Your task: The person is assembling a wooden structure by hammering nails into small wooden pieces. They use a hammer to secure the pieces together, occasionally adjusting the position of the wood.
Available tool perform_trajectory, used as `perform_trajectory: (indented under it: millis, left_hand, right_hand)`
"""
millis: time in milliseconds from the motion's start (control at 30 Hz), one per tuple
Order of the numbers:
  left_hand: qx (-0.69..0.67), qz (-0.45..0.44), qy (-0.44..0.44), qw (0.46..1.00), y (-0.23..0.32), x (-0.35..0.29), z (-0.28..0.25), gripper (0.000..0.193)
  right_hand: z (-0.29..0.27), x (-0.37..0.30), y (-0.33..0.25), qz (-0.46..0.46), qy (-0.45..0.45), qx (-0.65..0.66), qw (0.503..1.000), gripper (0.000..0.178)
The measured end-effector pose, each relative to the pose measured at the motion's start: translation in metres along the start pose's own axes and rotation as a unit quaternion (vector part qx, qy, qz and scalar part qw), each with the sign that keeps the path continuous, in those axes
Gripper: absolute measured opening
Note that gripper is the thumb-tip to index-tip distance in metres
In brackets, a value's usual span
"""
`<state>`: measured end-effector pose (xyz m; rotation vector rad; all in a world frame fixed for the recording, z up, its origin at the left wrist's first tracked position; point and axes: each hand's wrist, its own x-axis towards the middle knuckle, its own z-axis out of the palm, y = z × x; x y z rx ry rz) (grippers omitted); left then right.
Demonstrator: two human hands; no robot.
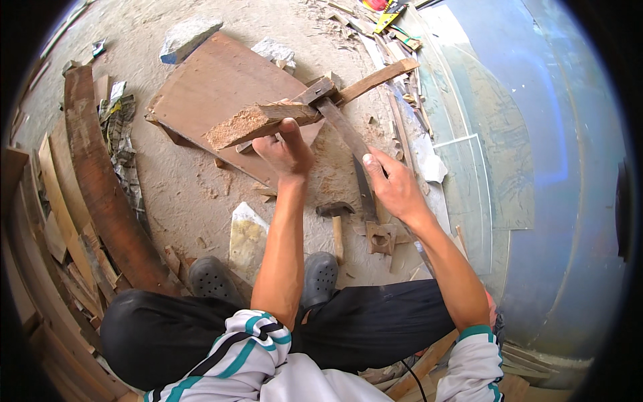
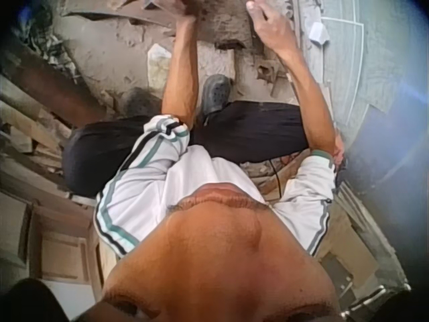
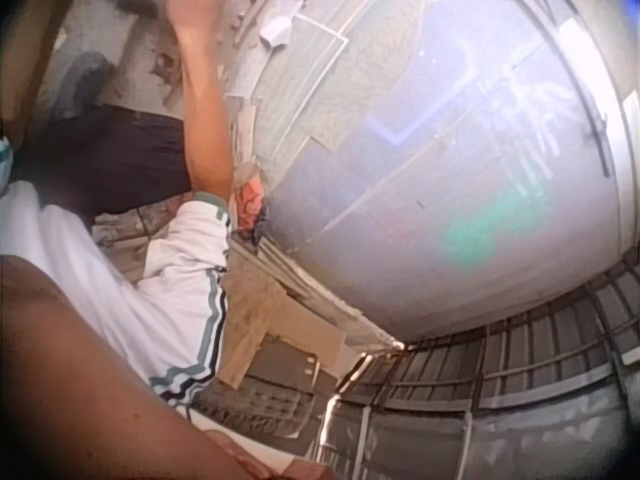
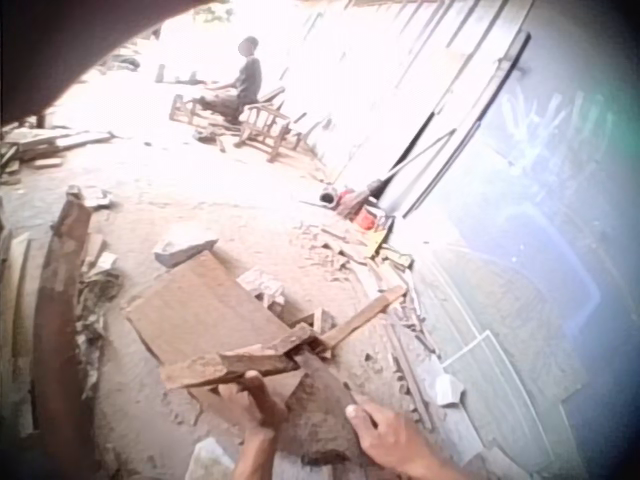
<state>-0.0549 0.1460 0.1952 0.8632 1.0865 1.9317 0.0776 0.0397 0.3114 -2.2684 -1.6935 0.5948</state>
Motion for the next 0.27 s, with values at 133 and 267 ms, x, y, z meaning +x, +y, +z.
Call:
perform_trajectory:
  millis: [133, 267]
  left_hand:
    - [0.019, 0.023, -0.017, 0.999, 0.005, 0.002, 0.000, 0.082]
    - [0.044, 0.090, 0.028, 0.995, -0.009, 0.003, 0.004, 0.066]
  right_hand:
    - [0.000, 0.000, 0.000, 0.005, -0.008, -0.005, 1.000, 0.057]
    - [-0.003, 0.003, 0.005, 0.054, -0.053, -0.003, 0.997, 0.061]
